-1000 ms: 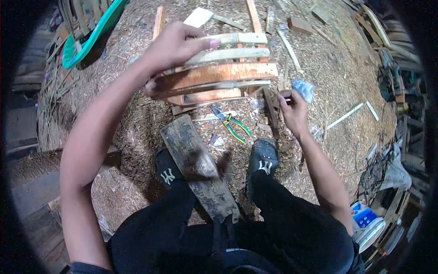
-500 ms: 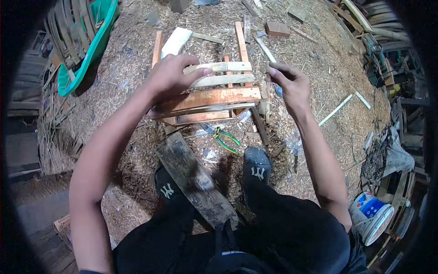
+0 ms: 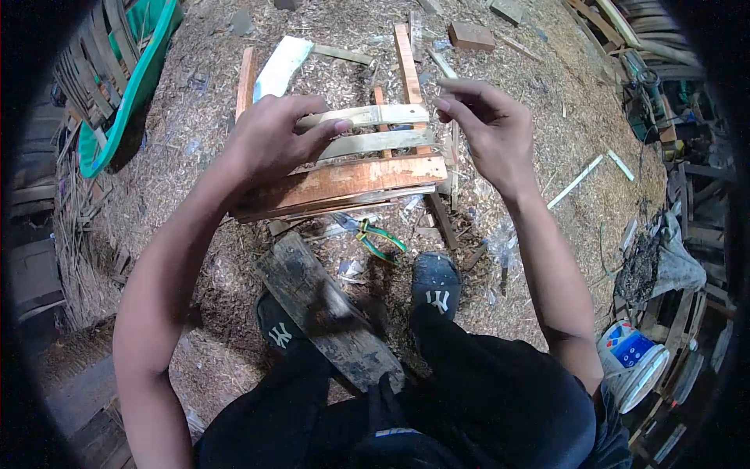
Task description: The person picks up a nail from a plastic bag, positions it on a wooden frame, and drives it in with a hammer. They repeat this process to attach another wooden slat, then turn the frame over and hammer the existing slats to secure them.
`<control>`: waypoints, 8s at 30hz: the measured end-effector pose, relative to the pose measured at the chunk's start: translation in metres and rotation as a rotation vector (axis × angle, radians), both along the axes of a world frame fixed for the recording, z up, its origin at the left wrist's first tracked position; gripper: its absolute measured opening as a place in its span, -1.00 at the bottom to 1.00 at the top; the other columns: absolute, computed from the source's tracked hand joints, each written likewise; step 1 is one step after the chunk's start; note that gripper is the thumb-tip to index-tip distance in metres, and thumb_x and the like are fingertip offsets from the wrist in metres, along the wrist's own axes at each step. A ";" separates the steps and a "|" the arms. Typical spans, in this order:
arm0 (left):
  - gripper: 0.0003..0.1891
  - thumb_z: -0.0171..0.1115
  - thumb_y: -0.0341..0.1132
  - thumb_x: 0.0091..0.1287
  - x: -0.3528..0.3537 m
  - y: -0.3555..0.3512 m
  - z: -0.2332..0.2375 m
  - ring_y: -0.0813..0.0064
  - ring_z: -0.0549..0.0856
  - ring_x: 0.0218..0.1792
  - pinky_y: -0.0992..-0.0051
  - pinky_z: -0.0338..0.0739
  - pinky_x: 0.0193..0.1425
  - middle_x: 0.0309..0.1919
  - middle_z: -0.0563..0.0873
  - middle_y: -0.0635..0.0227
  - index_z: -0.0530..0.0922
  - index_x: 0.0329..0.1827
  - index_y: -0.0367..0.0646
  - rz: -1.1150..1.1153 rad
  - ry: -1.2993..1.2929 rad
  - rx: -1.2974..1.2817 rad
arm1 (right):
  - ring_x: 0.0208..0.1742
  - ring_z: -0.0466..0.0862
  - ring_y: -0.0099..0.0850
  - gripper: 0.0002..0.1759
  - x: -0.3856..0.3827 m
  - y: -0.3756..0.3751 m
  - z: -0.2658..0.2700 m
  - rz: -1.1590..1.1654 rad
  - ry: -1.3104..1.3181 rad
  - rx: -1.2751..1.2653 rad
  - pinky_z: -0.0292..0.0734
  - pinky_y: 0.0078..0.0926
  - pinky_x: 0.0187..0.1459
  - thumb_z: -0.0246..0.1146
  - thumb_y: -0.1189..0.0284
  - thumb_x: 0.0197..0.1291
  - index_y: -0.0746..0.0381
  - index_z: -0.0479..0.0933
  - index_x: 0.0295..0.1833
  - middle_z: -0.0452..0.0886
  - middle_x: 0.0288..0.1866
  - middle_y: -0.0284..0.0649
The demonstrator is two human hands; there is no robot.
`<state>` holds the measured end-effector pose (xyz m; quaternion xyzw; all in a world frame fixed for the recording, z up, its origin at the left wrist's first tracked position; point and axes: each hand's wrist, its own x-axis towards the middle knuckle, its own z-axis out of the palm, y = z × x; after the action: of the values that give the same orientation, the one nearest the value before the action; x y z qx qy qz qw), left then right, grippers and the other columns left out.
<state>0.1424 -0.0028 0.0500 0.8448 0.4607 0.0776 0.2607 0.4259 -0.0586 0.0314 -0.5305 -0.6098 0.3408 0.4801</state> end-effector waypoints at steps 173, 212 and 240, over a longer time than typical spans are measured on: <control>-0.86 0.47 -0.53 0.19 0.074 0.021 -0.025 0.35 0.76 -0.32 0.42 0.63 -0.27 -0.30 0.75 0.30 0.78 -0.20 -0.14 -0.417 -0.523 0.412 | -0.49 0.63 -0.30 -0.46 0.089 -0.089 0.048 0.116 -0.554 -0.115 0.53 -0.34 -0.31 0.22 0.57 0.37 0.15 0.50 0.46 0.72 -0.29 0.07; -0.87 0.49 -0.51 0.19 0.078 0.023 -0.027 0.43 0.73 -0.32 0.45 0.58 -0.28 -0.32 0.73 0.31 0.82 -0.22 -0.12 -0.403 -0.563 0.323 | -0.41 0.70 -0.22 -0.46 0.094 -0.090 0.061 0.086 -0.593 -0.030 0.58 -0.29 -0.27 0.24 0.61 0.35 0.13 0.54 0.43 0.75 -0.22 0.08; -0.82 0.43 -0.54 0.20 0.078 0.023 -0.026 0.47 0.70 -0.37 0.45 0.56 -0.31 -0.35 0.71 0.33 0.84 -0.18 -0.10 -0.409 -0.536 0.307 | -0.26 0.79 -0.19 -0.45 0.094 -0.089 0.062 0.126 -0.716 0.009 0.65 -0.27 -0.20 0.25 0.61 0.35 0.17 0.51 0.46 0.77 0.00 0.06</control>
<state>0.2204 0.0207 0.0243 0.8984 0.1806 0.3108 0.2525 0.5200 -0.1480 0.0935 -0.5756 -0.7721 0.1597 0.2168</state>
